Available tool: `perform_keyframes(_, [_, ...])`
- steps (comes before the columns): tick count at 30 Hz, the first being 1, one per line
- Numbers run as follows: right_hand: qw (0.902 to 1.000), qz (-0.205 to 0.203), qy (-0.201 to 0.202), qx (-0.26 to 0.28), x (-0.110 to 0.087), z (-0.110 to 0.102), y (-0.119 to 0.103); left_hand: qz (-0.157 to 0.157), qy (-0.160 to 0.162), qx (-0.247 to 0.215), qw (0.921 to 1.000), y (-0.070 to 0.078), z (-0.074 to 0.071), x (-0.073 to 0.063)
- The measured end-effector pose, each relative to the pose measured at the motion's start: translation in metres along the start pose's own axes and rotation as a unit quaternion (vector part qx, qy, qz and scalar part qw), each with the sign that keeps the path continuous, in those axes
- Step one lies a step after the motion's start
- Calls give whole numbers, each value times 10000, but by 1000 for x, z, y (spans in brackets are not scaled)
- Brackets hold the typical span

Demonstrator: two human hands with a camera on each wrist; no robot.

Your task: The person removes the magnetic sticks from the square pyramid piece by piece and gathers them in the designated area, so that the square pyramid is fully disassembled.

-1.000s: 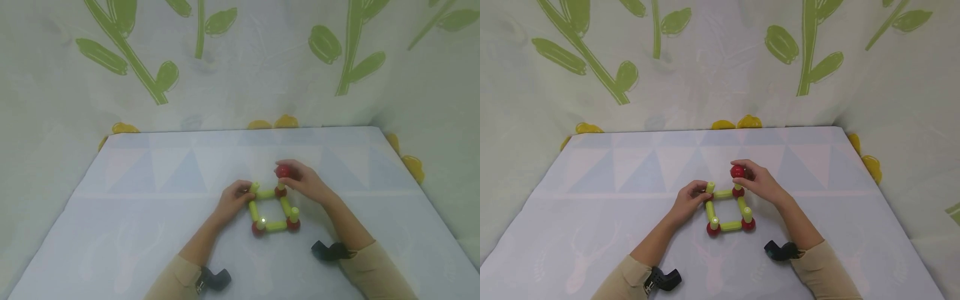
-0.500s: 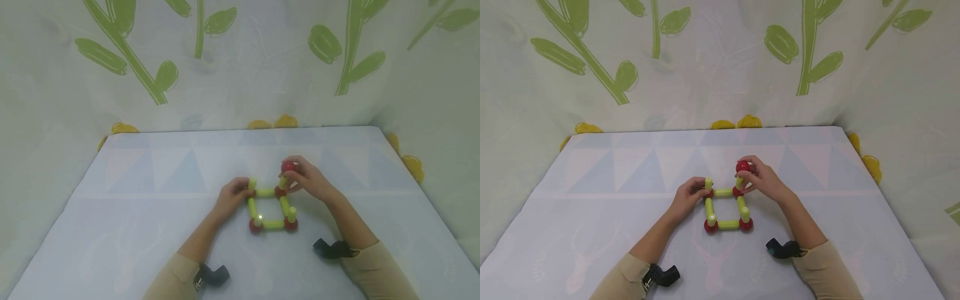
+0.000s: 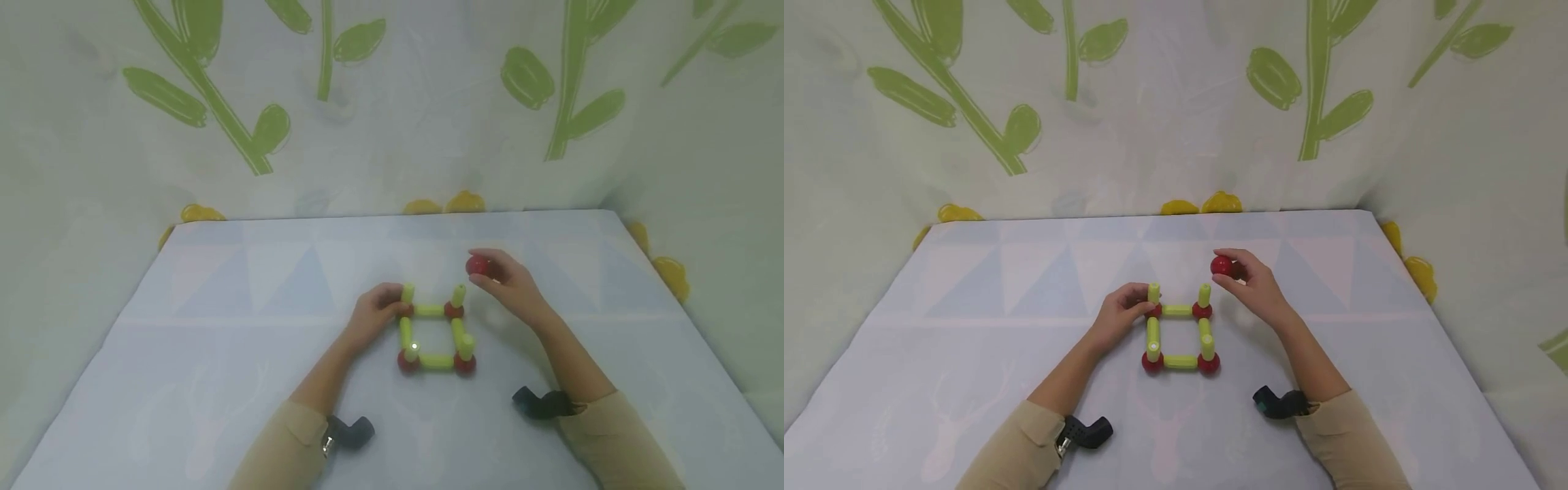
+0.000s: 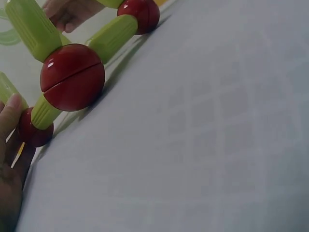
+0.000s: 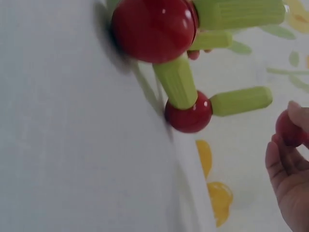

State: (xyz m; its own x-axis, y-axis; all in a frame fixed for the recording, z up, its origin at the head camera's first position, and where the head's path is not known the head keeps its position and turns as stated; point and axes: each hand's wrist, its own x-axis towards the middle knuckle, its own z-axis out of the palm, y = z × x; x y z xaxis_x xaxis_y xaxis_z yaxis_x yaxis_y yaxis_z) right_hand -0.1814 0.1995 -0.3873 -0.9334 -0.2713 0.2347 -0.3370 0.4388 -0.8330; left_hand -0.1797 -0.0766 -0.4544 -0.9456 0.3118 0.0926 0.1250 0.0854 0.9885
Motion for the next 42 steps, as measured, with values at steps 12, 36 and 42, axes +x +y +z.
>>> perform_keyframes(12, [9881, 1183, 671, 712, 23, -7, 38, -280, 341, 131, 9989, 9, -1, 1])
perform_keyframes(36, [9751, 1886, 997, -605, 69, -1, 85, -406, 364, 83, 9985, 22, -2, -8])
perform_keyframes(42, [9781, 1631, 1197, -498, 67, -3, 85, -355, 335, 12, 9988, 26, -3, -5])
